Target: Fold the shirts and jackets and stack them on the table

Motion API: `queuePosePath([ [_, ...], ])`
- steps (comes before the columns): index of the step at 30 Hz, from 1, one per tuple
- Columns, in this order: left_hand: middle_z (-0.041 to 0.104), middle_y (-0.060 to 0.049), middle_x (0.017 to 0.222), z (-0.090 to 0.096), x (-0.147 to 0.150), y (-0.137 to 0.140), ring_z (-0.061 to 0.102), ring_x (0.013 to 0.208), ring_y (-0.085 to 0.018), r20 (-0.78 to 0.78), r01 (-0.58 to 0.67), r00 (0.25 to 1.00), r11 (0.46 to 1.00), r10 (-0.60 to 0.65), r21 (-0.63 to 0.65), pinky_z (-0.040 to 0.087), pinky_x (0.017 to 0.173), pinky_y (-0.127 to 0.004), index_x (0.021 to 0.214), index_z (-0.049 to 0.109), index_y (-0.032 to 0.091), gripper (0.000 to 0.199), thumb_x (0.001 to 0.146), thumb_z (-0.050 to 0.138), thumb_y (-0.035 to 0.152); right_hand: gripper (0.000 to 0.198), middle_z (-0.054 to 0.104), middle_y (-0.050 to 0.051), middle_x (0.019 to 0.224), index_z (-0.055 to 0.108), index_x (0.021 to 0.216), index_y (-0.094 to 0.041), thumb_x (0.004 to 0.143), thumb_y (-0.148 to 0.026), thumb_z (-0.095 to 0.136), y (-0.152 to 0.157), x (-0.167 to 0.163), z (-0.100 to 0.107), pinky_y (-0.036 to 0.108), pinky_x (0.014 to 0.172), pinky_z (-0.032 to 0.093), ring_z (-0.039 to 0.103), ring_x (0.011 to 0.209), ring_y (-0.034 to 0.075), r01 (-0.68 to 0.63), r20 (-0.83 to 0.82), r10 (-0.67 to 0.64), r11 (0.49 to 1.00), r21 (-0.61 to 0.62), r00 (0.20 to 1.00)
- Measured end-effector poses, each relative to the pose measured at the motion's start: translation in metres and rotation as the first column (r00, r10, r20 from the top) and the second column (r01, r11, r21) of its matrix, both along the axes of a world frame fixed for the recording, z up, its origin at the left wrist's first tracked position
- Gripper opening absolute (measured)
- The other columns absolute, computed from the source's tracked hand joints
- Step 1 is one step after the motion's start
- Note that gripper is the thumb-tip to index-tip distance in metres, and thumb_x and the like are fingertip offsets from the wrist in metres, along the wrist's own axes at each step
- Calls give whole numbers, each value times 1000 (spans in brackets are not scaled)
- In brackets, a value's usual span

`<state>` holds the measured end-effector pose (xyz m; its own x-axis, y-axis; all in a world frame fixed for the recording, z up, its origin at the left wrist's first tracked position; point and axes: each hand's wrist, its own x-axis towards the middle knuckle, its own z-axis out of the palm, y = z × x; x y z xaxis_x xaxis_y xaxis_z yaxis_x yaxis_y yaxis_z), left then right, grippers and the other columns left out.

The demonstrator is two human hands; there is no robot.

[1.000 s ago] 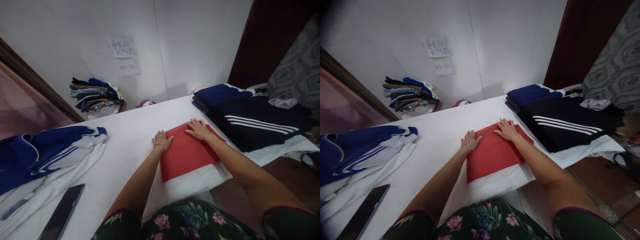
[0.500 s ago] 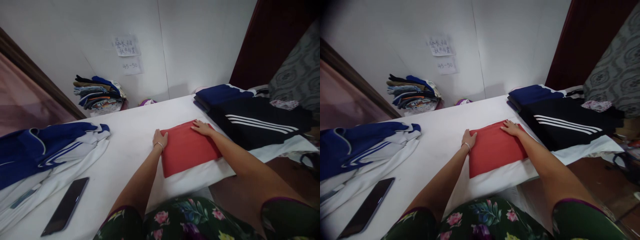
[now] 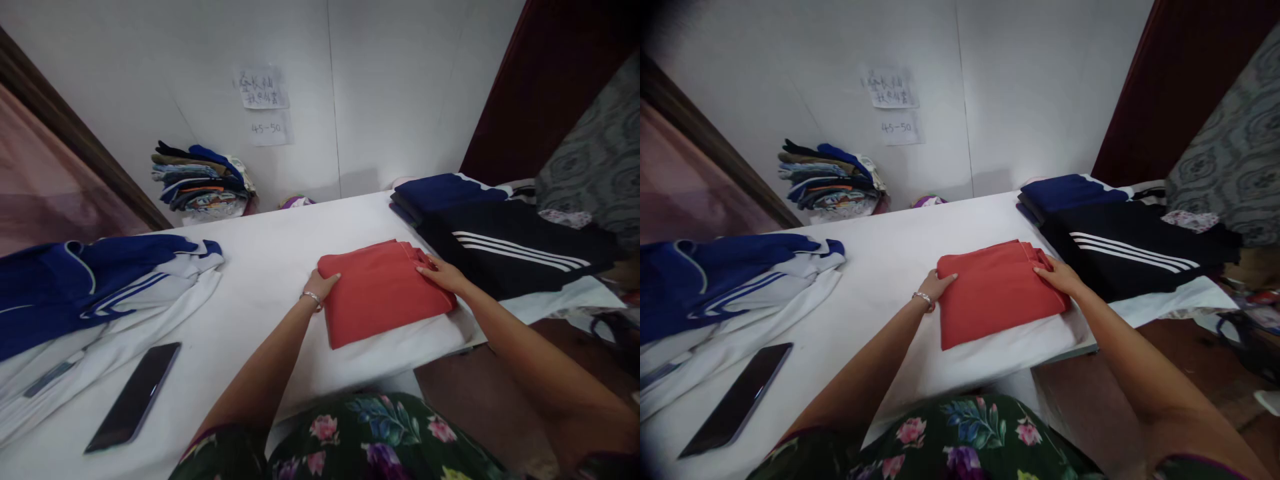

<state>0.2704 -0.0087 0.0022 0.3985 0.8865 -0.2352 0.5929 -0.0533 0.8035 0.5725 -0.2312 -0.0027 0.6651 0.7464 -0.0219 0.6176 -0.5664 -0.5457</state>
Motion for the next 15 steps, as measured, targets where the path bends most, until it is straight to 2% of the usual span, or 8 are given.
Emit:
queuePosePath([
  [3,60,-14,125,-3,4,-4,62,105,-25,113,-58,991,995,67,-77,50,88,-33,131,43,14,80,65,75,47,68,63,8,124,48,137,-24,77,-53,59,11,-4,6,41,95,46,59,112,30,-30,26,30,1000,5,999],
  [7,63,-11,119,2,7,-4,64,100,-22,211,-109,970,993,118,-54,51,84,-31,133,41,17,79,65,76,37,68,65,8,120,54,131,-23,70,-47,68,17,-4,9,43,93,47,61,109,31,17,-62,-15,999,32,998],
  [9,64,-10,115,14,6,2,64,97,-22,227,-110,968,994,110,-11,52,83,-30,134,40,17,80,65,76,34,69,65,10,119,55,130,-21,67,-44,72,19,-10,10,44,93,48,62,107,31,38,-157,-26,997,73,987],
  [11,65,-9,112,33,1,13,65,95,-21,223,-124,969,991,111,50,51,82,-30,135,40,17,82,64,77,33,69,65,10,121,55,130,-21,65,-38,73,24,-21,14,43,93,48,62,107,29,29,-230,10,986,167,973],
  [15,65,-9,109,67,-25,46,65,92,-22,229,-192,961,972,158,134,52,80,-31,135,41,15,85,61,79,33,69,61,9,127,53,131,-20,66,-32,73,52,-51,21,40,99,44,58,113,25,-8,-244,101,936,353,965],
])
